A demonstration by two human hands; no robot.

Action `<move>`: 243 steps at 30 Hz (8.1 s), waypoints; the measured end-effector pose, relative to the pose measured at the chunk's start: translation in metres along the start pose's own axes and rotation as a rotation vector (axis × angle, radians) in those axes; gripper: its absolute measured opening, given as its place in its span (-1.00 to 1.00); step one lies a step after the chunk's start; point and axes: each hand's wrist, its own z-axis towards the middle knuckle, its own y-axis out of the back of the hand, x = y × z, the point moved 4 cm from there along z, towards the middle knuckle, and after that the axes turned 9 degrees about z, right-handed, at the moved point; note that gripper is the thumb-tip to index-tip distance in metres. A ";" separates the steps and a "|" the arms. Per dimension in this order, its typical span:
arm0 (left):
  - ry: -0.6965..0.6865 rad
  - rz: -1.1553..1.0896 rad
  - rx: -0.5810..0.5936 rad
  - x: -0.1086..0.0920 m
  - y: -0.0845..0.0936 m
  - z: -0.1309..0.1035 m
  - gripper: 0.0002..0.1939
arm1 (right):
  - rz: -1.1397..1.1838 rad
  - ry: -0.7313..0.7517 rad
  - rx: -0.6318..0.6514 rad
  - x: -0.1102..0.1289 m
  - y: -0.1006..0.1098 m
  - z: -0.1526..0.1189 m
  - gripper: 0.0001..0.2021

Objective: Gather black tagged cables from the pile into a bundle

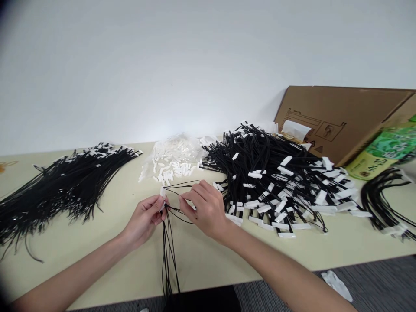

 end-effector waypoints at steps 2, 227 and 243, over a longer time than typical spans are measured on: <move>-0.012 0.014 -0.011 -0.001 0.000 0.000 -0.66 | 0.005 -0.004 0.000 0.000 0.000 0.000 -0.91; -0.028 0.216 0.082 -0.002 -0.007 -0.005 -0.62 | -0.179 0.036 0.252 0.006 -0.012 -0.004 -0.85; -0.040 0.222 0.111 -0.001 -0.009 -0.005 -0.62 | -0.142 -0.009 0.252 0.008 -0.010 -0.003 -0.84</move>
